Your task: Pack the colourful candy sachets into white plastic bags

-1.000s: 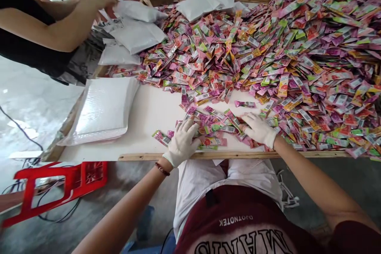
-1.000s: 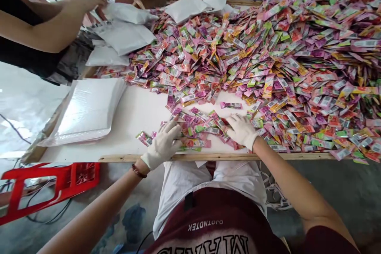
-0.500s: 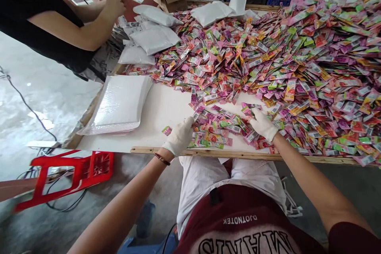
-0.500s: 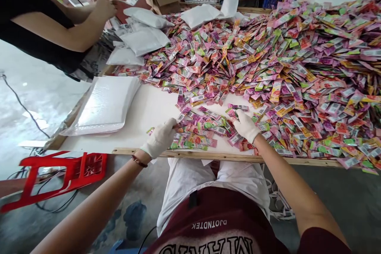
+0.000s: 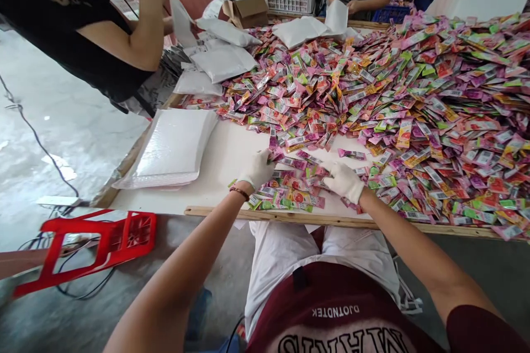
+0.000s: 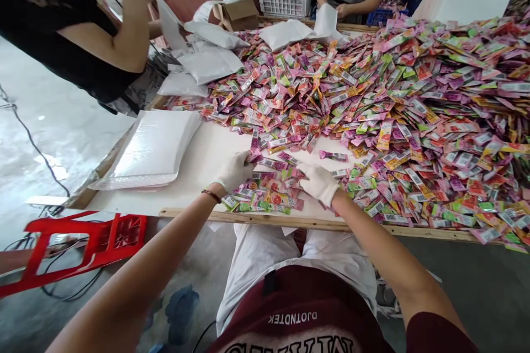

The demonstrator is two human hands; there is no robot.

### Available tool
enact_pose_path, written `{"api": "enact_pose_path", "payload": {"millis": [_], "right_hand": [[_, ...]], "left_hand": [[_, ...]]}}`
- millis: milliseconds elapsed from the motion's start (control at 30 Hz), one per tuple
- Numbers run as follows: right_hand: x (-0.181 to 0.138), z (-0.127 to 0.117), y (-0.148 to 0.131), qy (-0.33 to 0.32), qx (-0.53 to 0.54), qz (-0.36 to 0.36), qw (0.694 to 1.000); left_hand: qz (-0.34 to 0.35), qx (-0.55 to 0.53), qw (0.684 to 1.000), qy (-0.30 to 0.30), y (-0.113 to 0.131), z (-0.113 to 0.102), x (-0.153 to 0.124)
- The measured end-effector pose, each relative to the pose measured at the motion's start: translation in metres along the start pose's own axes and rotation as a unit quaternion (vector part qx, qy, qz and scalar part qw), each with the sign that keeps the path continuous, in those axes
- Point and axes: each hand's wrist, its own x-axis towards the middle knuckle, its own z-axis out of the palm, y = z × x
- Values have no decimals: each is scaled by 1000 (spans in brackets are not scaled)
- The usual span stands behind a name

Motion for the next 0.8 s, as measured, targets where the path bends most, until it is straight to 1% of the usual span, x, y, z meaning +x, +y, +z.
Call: {"api": "enact_pose_path", "payload": {"millis": [67, 100, 133, 167, 233, 267, 333, 400, 433, 500, 567, 633, 700, 767, 800], "right_hand": [[-13, -19, 11, 85, 69, -2, 994], [-19, -30, 17, 122, 92, 9, 988], [-25, -40, 23, 149, 111, 25, 982], [-29, -48, 29, 159, 126, 43, 978], [-36, -56, 39, 146, 140, 88, 975], [-37, -56, 42, 131, 132, 115, 976], [-35, -46, 45, 95, 90, 163, 978], [-30, -31, 43, 47, 36, 181, 982], [-27, -23, 41, 19, 6, 185, 983], [-20, -10, 37, -31, -54, 198, 978], [-16, -3, 36, -51, -90, 220, 970], [-15, -3, 39, -40, -73, 232, 969], [-19, -8, 45, -3, -8, 229, 973], [-28, -16, 53, 61, 96, 207, 972], [-34, -22, 57, 103, 157, 190, 964]], "left_hand": [[47, -27, 997, 47, -7, -8, -9], [66, -51, 995, 56, -8, -12, -13], [78, -79, 992, 53, -6, -15, -16], [86, -108, 989, 43, -2, -17, -19], [107, -158, 981, 23, 14, -15, -22], [122, -175, 977, 15, 25, -12, -23], [160, -183, 970, -7, 52, -1, -24], [184, -157, 969, -44, 80, 14, -22], [183, -134, 972, -62, 92, 21, -20], [155, -88, 980, -85, 111, 35, -15], [121, -68, 986, -95, 121, 44, -9], [104, -72, 987, -99, 123, 49, -4], [100, -82, 986, -103, 119, 49, 0], [92, -113, 984, -99, 110, 44, 3], [86, -149, 981, -90, 104, 40, 3]]}}
